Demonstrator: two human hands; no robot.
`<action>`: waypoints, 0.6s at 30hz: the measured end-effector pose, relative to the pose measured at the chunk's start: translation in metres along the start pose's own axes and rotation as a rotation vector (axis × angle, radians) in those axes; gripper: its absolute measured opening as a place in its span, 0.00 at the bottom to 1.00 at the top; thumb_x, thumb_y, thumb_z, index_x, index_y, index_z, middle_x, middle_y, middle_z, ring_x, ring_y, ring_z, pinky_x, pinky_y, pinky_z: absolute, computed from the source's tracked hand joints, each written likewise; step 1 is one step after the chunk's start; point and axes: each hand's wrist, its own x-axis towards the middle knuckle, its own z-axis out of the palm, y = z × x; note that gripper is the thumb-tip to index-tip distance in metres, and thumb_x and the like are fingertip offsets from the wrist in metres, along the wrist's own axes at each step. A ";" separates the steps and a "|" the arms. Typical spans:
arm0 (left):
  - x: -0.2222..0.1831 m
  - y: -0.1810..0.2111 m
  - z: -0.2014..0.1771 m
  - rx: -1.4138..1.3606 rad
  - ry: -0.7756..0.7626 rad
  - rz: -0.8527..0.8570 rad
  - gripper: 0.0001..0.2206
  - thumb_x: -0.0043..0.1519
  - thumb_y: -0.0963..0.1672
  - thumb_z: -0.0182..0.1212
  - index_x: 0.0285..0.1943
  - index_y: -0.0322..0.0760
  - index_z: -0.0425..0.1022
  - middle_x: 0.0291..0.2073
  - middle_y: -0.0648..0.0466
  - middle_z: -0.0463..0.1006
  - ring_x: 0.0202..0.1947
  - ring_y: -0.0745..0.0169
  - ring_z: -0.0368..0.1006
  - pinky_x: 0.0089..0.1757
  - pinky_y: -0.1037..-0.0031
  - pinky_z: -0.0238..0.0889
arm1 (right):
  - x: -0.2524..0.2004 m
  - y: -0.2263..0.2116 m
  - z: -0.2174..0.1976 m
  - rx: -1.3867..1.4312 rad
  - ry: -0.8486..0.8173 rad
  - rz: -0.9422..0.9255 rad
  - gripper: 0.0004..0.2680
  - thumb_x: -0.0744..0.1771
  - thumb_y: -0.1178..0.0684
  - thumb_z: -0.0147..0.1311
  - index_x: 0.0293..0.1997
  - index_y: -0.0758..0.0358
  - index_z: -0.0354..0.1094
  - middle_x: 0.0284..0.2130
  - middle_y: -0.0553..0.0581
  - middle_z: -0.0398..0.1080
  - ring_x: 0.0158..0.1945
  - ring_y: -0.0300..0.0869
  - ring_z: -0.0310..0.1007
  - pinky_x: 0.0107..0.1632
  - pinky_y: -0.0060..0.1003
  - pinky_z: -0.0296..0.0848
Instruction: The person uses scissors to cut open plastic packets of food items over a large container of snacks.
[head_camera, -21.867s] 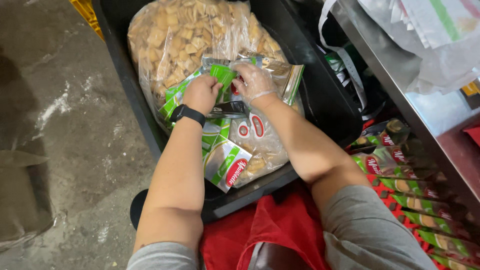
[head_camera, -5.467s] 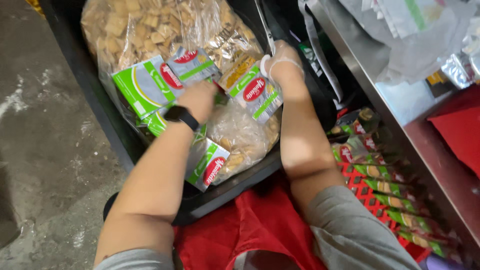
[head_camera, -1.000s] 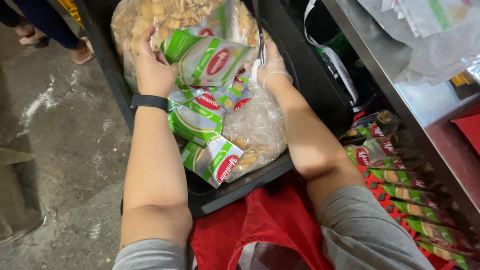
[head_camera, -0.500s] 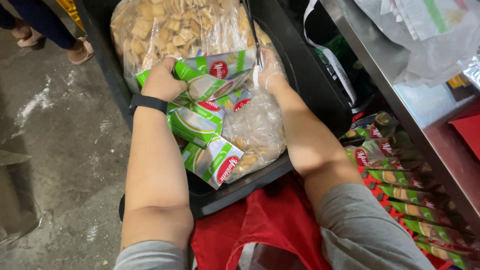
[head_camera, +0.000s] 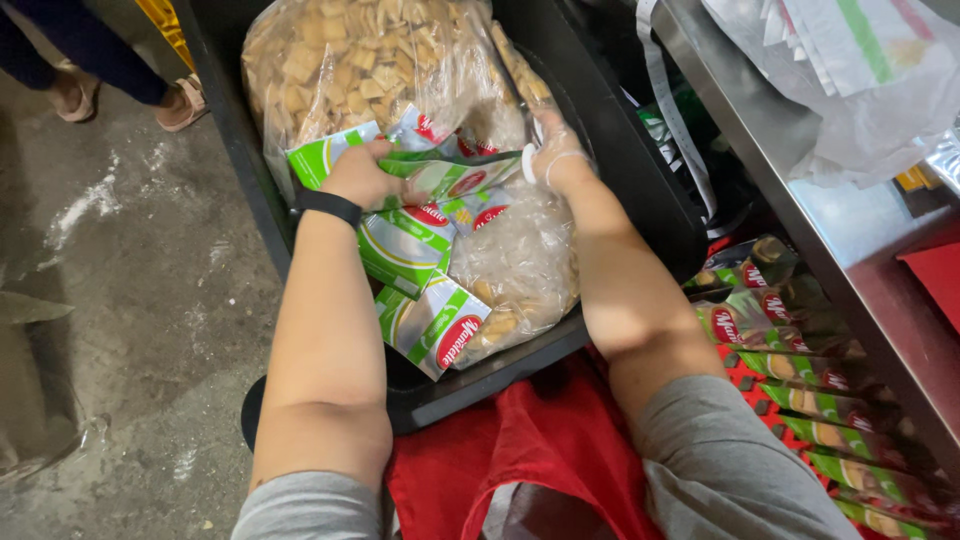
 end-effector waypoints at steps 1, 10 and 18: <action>0.005 -0.004 0.007 0.007 0.054 0.020 0.35 0.40 0.46 0.83 0.59 0.32 0.74 0.47 0.45 0.80 0.49 0.54 0.75 0.50 0.69 0.66 | -0.005 -0.012 -0.005 -0.045 -0.019 0.045 0.20 0.65 0.57 0.57 0.65 0.55 0.63 0.49 0.66 0.74 0.53 0.55 0.74 0.56 0.42 0.70; 0.027 -0.028 0.040 -0.141 0.374 0.062 0.25 0.48 0.41 0.75 0.57 0.32 0.76 0.41 0.44 0.82 0.42 0.51 0.80 0.45 0.69 0.70 | -0.025 -0.069 -0.028 -0.077 0.148 -0.001 0.25 0.63 0.58 0.58 0.69 0.54 0.57 0.51 0.71 0.72 0.55 0.64 0.71 0.57 0.49 0.69; 0.025 -0.025 0.059 -0.071 0.361 0.150 0.20 0.52 0.40 0.66 0.55 0.31 0.75 0.42 0.36 0.80 0.47 0.39 0.77 0.48 0.62 0.69 | -0.047 -0.096 -0.004 0.150 0.135 -0.447 0.23 0.62 0.58 0.62 0.64 0.58 0.59 0.51 0.69 0.72 0.54 0.61 0.74 0.56 0.46 0.72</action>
